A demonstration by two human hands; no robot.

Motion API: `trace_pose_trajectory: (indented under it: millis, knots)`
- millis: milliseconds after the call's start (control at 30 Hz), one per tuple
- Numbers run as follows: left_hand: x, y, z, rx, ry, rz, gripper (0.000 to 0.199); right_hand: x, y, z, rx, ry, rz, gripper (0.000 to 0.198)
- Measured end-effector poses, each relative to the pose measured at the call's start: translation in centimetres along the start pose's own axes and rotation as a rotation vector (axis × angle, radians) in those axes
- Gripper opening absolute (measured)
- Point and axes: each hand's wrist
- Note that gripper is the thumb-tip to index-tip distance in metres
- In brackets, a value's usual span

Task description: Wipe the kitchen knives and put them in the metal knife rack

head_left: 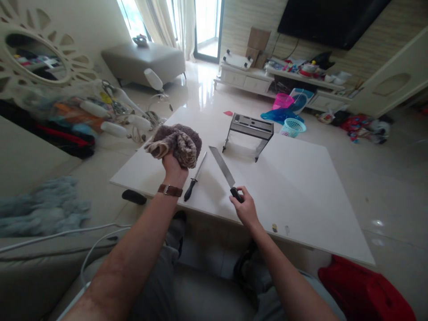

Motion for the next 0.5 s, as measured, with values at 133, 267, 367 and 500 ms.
trace_pose_trajectory:
  millis: [133, 267, 367, 500]
  knots:
    - [0.6, -1.3, 1.7, -0.129, -0.142, -0.152, 0.046, 0.4, 1.3, 1.5, 0.201, 0.442, 0.001, 0.034]
    - [1.3, -2.5, 2.0, -0.152, -0.226, -0.202, 0.054, 1.3, 1.9, 1.8, 0.303, 0.646, 0.003, 0.039]
    - [1.3, -2.8, 1.8, -0.167, -0.246, -0.196, 0.060, 2.1, 2.2, 2.0, 0.341, 0.724, 0.005, 0.038]
    - [0.7, -3.3, 1.5, -0.236, -0.280, -0.155, 0.055, 3.2, 3.0, 2.4, 0.367, 0.758, 0.008, 0.031]
Point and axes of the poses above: each hand's wrist, its own y-axis towards the middle knuckle, its own x-axis out of the palm, z = x × y, and after that the axes turned 5 degrees about x, right-handed
